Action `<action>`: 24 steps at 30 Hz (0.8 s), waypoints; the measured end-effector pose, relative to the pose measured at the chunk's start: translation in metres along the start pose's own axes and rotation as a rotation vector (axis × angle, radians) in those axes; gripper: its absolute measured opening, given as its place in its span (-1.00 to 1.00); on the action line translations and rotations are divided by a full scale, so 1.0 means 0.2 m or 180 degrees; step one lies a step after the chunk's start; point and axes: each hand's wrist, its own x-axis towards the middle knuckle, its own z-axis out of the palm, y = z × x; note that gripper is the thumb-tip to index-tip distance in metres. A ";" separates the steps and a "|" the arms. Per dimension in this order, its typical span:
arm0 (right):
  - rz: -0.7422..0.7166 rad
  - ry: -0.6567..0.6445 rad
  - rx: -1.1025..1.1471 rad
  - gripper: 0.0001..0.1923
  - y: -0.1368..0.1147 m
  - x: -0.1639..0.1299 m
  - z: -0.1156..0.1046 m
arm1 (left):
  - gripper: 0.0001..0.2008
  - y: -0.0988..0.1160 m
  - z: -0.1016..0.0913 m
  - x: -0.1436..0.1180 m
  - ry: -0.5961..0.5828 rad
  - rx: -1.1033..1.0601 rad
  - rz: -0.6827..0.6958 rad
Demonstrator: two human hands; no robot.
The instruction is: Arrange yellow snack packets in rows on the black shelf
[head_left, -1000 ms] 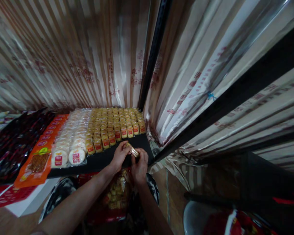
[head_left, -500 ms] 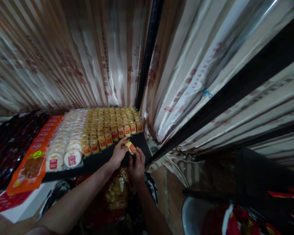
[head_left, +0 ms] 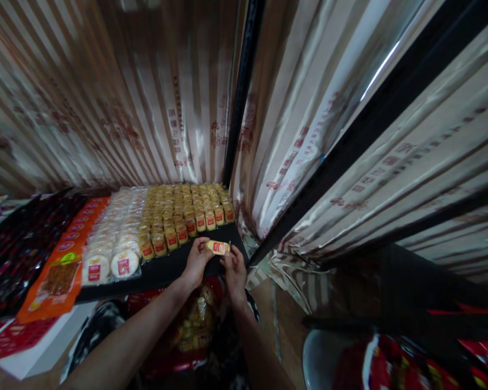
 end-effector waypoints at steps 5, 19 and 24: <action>-0.0027 0.0074 0.0073 -0.53 -0.05 0.08 0.01 | -0.79 0.03 -0.05 -0.02 -0.0195 0.0999 0.0180; -0.1450 -0.0579 -0.1154 -0.68 -0.23 0.10 0.03 | -0.54 0.17 -0.08 0.13 -0.0912 0.2311 0.0928; -0.1511 -0.0028 -0.1409 -0.60 -0.15 0.08 0.02 | -0.63 0.14 0.03 0.23 -0.0611 0.2717 0.1269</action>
